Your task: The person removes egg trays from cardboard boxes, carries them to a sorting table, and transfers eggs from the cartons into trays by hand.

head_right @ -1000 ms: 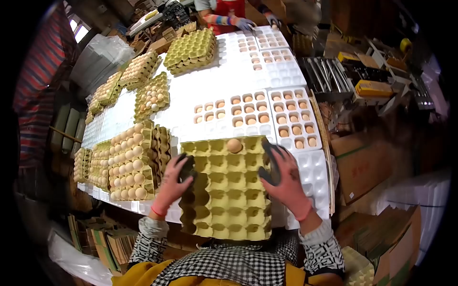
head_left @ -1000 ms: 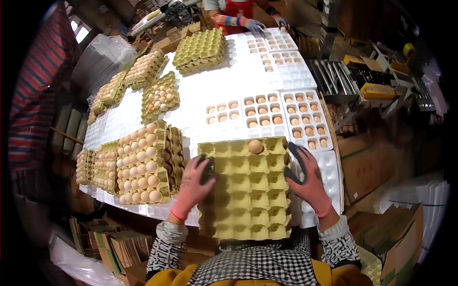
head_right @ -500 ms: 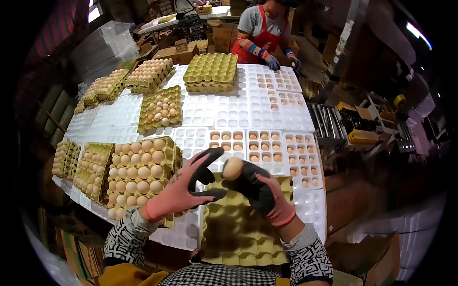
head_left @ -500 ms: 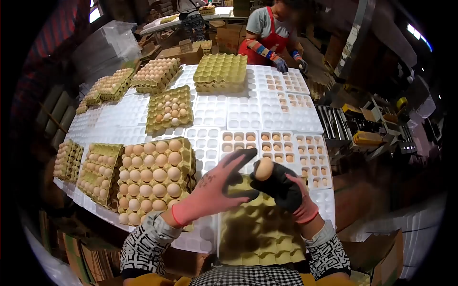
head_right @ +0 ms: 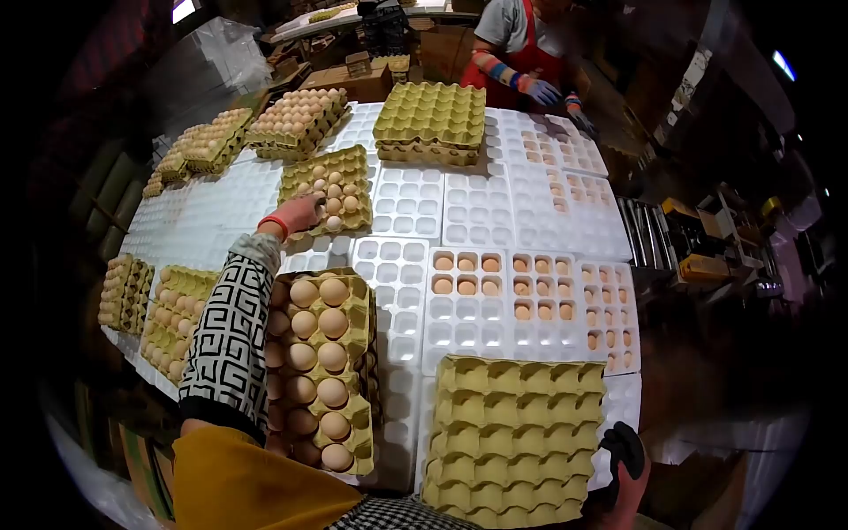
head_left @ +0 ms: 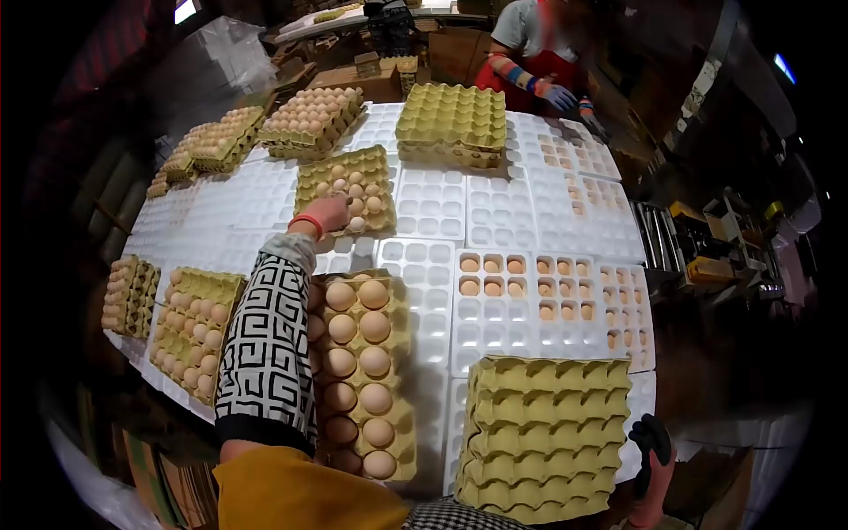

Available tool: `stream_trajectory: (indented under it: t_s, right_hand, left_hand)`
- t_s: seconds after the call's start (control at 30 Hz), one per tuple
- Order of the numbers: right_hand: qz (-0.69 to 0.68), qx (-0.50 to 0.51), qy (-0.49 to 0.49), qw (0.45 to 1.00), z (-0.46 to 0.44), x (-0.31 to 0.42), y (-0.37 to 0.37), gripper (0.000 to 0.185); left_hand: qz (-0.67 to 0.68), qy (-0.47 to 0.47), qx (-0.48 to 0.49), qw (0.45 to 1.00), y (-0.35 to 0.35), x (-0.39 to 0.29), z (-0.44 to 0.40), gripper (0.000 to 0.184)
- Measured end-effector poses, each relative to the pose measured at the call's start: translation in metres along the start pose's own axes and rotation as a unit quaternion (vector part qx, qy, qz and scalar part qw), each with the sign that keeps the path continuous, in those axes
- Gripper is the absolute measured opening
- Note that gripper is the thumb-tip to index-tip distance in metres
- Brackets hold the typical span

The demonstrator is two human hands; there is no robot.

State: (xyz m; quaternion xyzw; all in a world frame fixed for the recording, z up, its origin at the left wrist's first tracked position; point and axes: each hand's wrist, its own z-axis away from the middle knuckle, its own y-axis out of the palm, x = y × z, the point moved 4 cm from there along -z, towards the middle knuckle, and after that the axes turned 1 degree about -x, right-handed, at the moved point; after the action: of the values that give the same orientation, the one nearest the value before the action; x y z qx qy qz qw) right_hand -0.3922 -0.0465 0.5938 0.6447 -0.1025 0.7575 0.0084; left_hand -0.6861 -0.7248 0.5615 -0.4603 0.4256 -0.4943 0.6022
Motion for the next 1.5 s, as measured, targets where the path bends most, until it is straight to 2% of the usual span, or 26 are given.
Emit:
stream_trajectory:
  t_s: [0.07,0.2,0.33,0.37,0.4,0.43,0.47,0.5,0.53,0.57,0.63,0.67,0.77,0.83,0.93,1.03,1.1,1.17,1.23,1.27,1.3,1.33,1.37,1.4,1.43,1.5]
  right_hand:
    - [0.019,-0.040,0.018,0.999,0.018,-0.010,-0.027,0.064]
    - [0.034,-0.060,0.029,0.997,0.039,-0.009,-0.034,0.073]
    - [0.075,-0.025,0.021,0.997,0.046,0.010,-0.021,0.075]
    - [0.090,-0.025,0.024,0.995,0.054,0.018,-0.022,0.076]
    - [0.240,0.068,-0.015,0.968,0.055,0.031,-0.010,0.081]
    - [0.383,0.159,-0.046,0.909,0.058,0.036,0.001,0.087]
    - [0.455,0.234,-0.073,0.856,0.066,0.024,0.004,0.088]
    - [0.518,0.307,-0.095,0.793,0.077,0.005,0.008,0.089]
    - [0.573,0.336,-0.103,0.740,0.092,-0.010,0.017,0.085]
    - [0.624,0.366,-0.116,0.681,0.102,-0.023,0.029,0.082]
    - [0.672,0.354,-0.163,0.629,0.101,-0.036,0.032,0.072]
    - [0.745,0.297,-0.267,0.535,0.103,-0.041,0.032,0.067]
    - [0.644,0.312,-0.239,0.656,0.104,-0.060,0.026,0.070]
    - [0.612,0.318,-0.214,0.692,0.100,-0.055,0.018,0.067]
    - [0.529,0.274,-0.247,0.764,0.098,-0.060,0.007,0.072]
    - [0.440,0.226,-0.274,0.825,0.090,-0.020,0.004,0.069]
    - [0.410,0.204,-0.402,0.793,0.082,0.027,0.032,0.068]
    - [0.408,0.226,-0.449,0.762,0.072,0.061,0.075,0.070]
    - [0.381,0.220,-0.499,0.747,0.077,0.107,0.131,0.065]
    - [0.382,0.223,-0.528,0.725,0.083,0.127,0.162,0.066]
    - [0.387,0.223,-0.552,0.704,0.092,0.144,0.195,0.067]
    - [0.421,0.245,-0.550,0.679,0.102,0.153,0.234,0.063]
    - [0.509,0.316,-0.466,0.651,0.109,0.146,0.283,0.059]
    - [0.492,0.235,-0.547,0.636,0.126,0.146,0.309,0.059]
    - [0.469,0.151,-0.623,0.607,0.139,0.147,0.325,0.059]
    - [0.486,0.330,-0.563,0.582,0.158,0.155,0.332,0.063]
  left_hand:
    - [0.057,-0.035,0.016,0.998,0.014,0.022,-0.012,0.050]
    - [0.040,-0.037,-0.147,0.988,0.013,0.032,-0.003,0.058]
    - [0.139,-0.013,-0.147,0.979,-0.023,0.014,0.021,0.048]
    - [0.179,0.040,-0.159,0.970,-0.033,0.008,0.029,0.044]
    - [0.210,0.055,-0.134,0.967,-0.042,-0.001,0.042,0.043]
    - [0.283,0.095,-0.112,0.948,-0.055,-0.024,0.068,0.038]
    - [0.339,0.132,-0.094,0.927,-0.052,-0.031,0.079,0.037]
    - [0.363,0.084,-0.045,0.927,-0.066,-0.066,0.118,0.036]
    - [0.370,0.153,-0.054,0.915,-0.075,-0.101,0.156,0.039]
    - [0.322,0.168,-0.071,0.929,-0.065,-0.110,0.179,0.042]
    - [0.308,0.234,0.009,0.922,-0.064,-0.165,0.247,0.049]
    - [0.253,0.256,0.019,0.933,-0.051,-0.177,0.275,0.053]
    - [0.207,0.296,0.060,0.931,-0.023,-0.225,0.353,0.055]
    - [0.258,0.288,0.041,0.921,0.004,-0.242,0.395,0.051]
    - [0.422,0.151,0.053,0.892,0.021,-0.255,0.456,0.051]
    - [0.484,0.096,-0.042,0.868,0.045,-0.249,0.500,0.052]
    - [0.488,0.081,-0.201,0.845,0.045,-0.241,0.521,0.048]
    - [0.603,0.005,-0.380,0.702,0.047,-0.224,0.536,0.045]
    - [0.559,-0.124,-0.499,0.650,0.019,-0.212,0.550,0.041]
    - [0.540,-0.125,-0.571,0.605,0.019,-0.207,0.556,0.040]
    - [0.491,-0.105,-0.610,0.613,0.023,-0.199,0.562,0.038]
    - [0.498,-0.126,-0.606,0.607,0.032,-0.192,0.565,0.038]
    - [0.508,-0.146,-0.597,0.604,0.041,-0.188,0.564,0.039]
    - [0.526,-0.152,-0.565,0.617,0.047,-0.192,0.561,0.036]
    - [0.521,-0.164,-0.495,0.676,0.053,-0.191,0.557,0.038]
    - [0.531,-0.112,-0.495,0.678,0.115,-0.170,0.555,0.038]
